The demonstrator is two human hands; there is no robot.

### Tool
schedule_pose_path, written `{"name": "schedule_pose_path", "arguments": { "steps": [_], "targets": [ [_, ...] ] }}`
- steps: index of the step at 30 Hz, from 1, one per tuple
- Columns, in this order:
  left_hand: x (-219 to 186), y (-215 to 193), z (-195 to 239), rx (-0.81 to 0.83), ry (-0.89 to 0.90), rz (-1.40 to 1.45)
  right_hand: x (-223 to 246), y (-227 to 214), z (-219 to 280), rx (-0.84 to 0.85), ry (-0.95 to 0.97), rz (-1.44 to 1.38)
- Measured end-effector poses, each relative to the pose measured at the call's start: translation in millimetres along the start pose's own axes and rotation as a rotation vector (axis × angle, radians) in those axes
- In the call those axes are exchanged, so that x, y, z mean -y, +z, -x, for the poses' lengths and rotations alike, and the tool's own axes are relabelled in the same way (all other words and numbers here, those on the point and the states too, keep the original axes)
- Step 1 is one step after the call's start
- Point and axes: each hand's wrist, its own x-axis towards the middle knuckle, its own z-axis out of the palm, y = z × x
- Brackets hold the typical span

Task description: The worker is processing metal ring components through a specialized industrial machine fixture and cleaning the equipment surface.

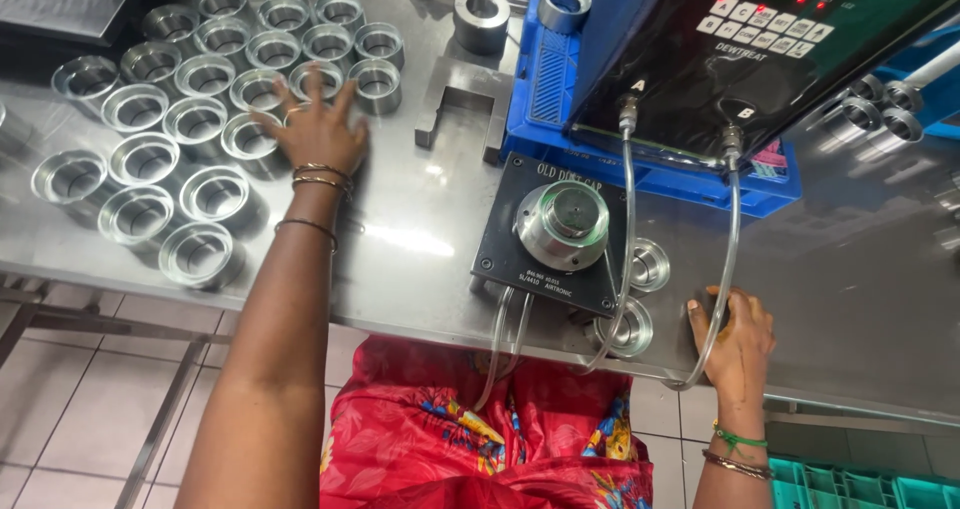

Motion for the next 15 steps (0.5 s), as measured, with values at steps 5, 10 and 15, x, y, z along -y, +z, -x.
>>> {"name": "schedule_pose_path", "arguments": {
  "steps": [5, 10, 15],
  "targets": [
    [-32.0, 4.4, -16.4, 0.03, 0.31, 0.091, 3.3, -0.6, -1.0, -0.008, 0.011, 0.01],
    [-41.8, 6.6, -39.4, 0.179, 0.178, 0.126, 4.0, -1.4, -1.8, -0.021, -0.004, 0.021],
    [-49.1, 8.4, -57.7, 0.221, 0.006, 0.066, 7.2, -3.7, -3.8, 0.002, 0.038, -0.02]
  ]
}}
